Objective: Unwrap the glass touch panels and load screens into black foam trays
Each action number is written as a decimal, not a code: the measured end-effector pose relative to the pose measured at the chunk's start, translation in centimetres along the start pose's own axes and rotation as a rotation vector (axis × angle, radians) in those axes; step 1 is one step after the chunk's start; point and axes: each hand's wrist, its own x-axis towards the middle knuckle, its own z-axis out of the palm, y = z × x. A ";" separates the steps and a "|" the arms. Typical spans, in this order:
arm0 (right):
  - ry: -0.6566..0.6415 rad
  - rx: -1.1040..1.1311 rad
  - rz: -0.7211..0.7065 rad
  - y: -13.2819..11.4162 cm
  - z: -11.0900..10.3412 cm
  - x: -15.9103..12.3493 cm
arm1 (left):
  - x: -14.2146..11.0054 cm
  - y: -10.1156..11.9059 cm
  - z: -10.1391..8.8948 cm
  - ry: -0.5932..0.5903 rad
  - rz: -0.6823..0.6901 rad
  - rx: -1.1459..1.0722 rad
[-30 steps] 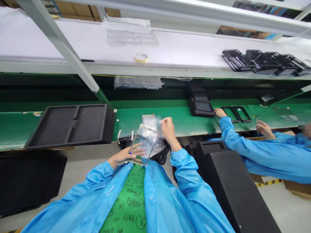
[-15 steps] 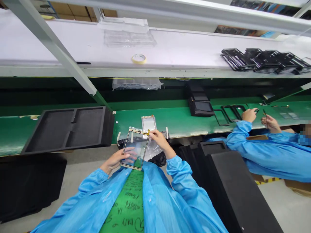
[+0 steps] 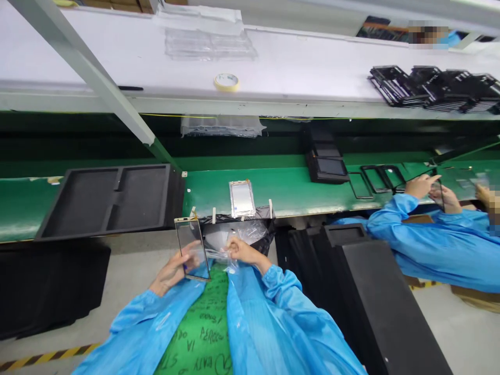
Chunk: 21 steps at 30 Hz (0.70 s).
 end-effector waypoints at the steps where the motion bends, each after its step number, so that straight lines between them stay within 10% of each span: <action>1: -0.040 0.025 0.037 0.7 0.4 -0.6 | -0.5 -0.4 -0.6 0.069 -0.024 0.023; 7: 0.186 0.115 0.138 4.5 1.0 -1.9 | -0.8 -2.2 -2.4 0.267 -0.085 0.121; 13: 0.755 -0.186 0.027 7.2 -7.8 0.1 | 0.6 -2.9 -0.5 0.656 0.350 0.054; 21: 0.502 -0.568 -0.127 9.4 -21.7 12.1 | 3.0 -11.1 0.1 0.728 -0.033 0.308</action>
